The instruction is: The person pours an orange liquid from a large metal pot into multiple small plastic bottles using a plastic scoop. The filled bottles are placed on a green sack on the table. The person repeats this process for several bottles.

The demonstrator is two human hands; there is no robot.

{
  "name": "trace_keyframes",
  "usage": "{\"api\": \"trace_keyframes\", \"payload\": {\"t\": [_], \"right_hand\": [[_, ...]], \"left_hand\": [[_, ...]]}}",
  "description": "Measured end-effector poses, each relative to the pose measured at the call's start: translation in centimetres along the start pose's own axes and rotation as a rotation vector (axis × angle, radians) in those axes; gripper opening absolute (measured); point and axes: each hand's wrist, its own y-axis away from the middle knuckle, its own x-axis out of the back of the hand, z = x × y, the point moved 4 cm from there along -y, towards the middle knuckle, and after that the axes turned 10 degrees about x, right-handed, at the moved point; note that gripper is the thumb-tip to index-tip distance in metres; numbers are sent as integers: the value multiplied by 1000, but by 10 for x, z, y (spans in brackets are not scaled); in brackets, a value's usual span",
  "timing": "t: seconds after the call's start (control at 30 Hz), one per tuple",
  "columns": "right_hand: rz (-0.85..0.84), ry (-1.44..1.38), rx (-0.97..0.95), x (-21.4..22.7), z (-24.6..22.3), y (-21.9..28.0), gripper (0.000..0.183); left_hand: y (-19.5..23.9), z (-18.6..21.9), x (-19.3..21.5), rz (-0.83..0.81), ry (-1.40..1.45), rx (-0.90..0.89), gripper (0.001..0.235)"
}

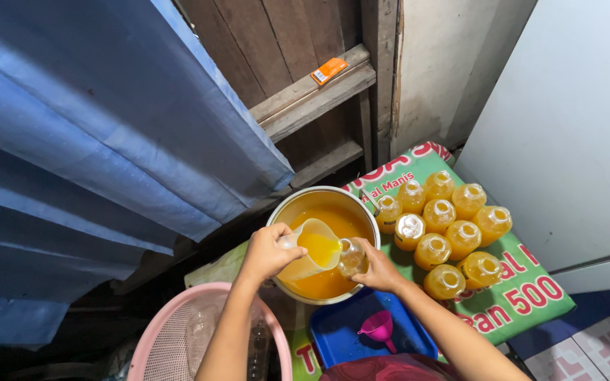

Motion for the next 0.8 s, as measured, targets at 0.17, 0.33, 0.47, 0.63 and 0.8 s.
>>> {"api": "trace_keyframes", "payload": {"t": [0.17,0.33,0.47,0.63,0.8], "right_hand": [[6,-20,3,1,-3,-1,92],[10,8,12,1,-4,-1,90],[10,-20,12,0,-6,-1,91],[4,-14,2,1,-5,-2,89],[10,-8,8,1,-6,-2,88]], "left_hand": [[1,7,1,-3,-22,18,30],[1,12,2,7,-76,17,32],[2,14,3,5,-100,12,34],[2,17,3,13,-130,6,35],[3,20,5,10,-156,28,36]]}}
